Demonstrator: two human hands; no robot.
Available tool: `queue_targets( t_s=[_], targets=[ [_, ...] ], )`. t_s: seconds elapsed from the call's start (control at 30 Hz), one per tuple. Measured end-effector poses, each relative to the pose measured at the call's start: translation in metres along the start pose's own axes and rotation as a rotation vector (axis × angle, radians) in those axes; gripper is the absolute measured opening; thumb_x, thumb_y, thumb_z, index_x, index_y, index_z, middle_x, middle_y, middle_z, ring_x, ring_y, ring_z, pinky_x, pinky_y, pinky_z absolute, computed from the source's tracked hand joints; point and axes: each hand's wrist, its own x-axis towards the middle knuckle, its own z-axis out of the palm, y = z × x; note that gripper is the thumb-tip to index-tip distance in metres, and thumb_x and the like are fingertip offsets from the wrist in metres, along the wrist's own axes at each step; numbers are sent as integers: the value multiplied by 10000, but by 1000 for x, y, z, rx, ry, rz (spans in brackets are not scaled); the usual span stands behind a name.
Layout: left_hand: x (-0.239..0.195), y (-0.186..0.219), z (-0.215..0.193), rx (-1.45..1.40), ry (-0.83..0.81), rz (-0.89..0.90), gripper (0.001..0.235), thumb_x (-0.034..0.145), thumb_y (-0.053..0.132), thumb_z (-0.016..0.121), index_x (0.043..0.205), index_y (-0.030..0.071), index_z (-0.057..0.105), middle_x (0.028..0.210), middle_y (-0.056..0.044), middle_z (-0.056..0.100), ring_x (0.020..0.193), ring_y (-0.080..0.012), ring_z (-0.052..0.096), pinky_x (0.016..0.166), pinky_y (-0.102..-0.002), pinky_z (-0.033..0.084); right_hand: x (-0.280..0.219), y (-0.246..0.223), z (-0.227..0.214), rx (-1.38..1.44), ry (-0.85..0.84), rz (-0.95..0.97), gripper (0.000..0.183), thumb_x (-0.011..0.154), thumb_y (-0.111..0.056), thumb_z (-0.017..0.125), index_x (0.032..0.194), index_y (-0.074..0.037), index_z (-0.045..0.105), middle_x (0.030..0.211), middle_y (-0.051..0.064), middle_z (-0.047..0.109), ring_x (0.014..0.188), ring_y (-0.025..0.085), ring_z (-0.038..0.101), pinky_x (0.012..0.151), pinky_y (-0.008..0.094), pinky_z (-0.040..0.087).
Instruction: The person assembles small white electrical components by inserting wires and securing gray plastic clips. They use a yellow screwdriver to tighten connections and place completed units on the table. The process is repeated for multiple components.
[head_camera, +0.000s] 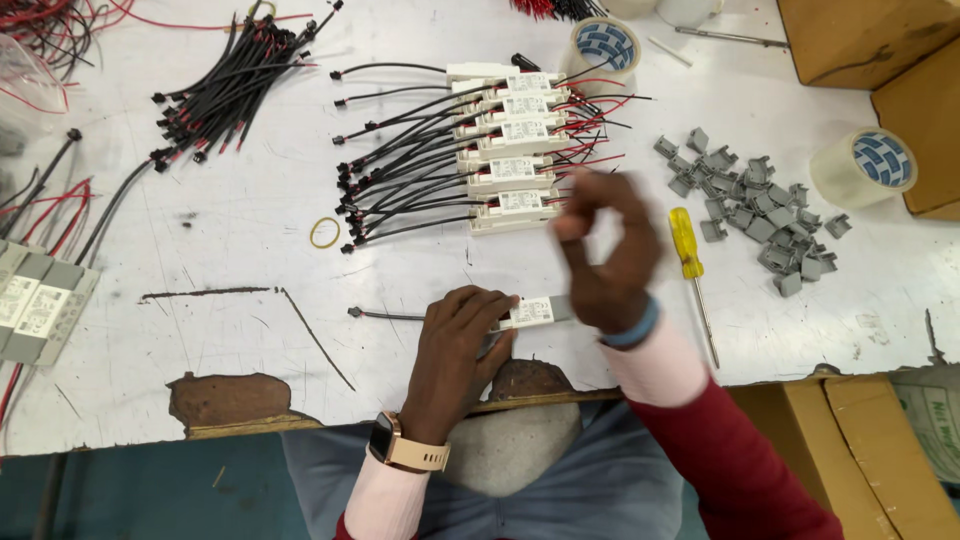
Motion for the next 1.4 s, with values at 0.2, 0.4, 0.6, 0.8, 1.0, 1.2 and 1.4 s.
queue_targets(
  t_s=[0.2,0.4,0.6,0.8,1.0,1.2,1.4],
  targets=[
    [1,0,0,-3,-17,-19,350,874,162,736,1212,74,710,1222,-67,716,1205,-275,589,1023,-419,433,21,-26,-1,-23,324,-16,273,1045,-219,636,1202,4,617,922,66,620,790,135,560,711,263,465],
    [1,-1,1,78,-18,33,421,861,131,718,1272,46,681,1253,-109,679,1234,-314,554,1026,-442,419,-5,-11,11,-252,-141,161,245,997,-141,718,1213,-28,695,785,52,629,691,141,556,626,301,463],
    [1,1,5,242,8,28,425,806,64,679,1230,66,687,1247,-121,626,1312,-366,480,1091,-534,353,-13,-13,-104,-596,112,348,117,1035,-136,692,1121,-59,711,1005,81,696,813,138,651,638,254,528],
    [-8,8,-1,434,275,-70,459,712,-48,607,1114,141,723,1351,-150,580,1401,-419,409,1146,-533,332,-69,14,-182,-1230,3,464,271,953,-235,785,1149,-57,728,1161,205,638,1017,380,617,772,444,521],
    [-12,30,8,422,142,-349,381,818,265,724,1173,127,734,1105,-124,599,963,-295,566,770,-458,434,-110,41,-198,-926,155,638,179,1023,-176,740,1079,-31,652,1098,157,602,913,293,609,805,414,516],
    [-12,44,11,502,127,-435,567,827,600,683,1157,140,731,994,-147,575,862,-300,585,670,-442,454,-119,42,-197,-987,198,535,212,971,-124,752,1130,-17,663,1123,161,602,937,298,583,826,413,504],
    [-16,36,-15,552,-20,-651,486,822,620,697,1056,197,743,1044,-110,598,909,-268,606,735,-410,483,-122,38,-197,-1113,184,496,172,982,-120,798,1099,-25,715,1110,152,637,989,298,589,844,418,503]
  ],
)
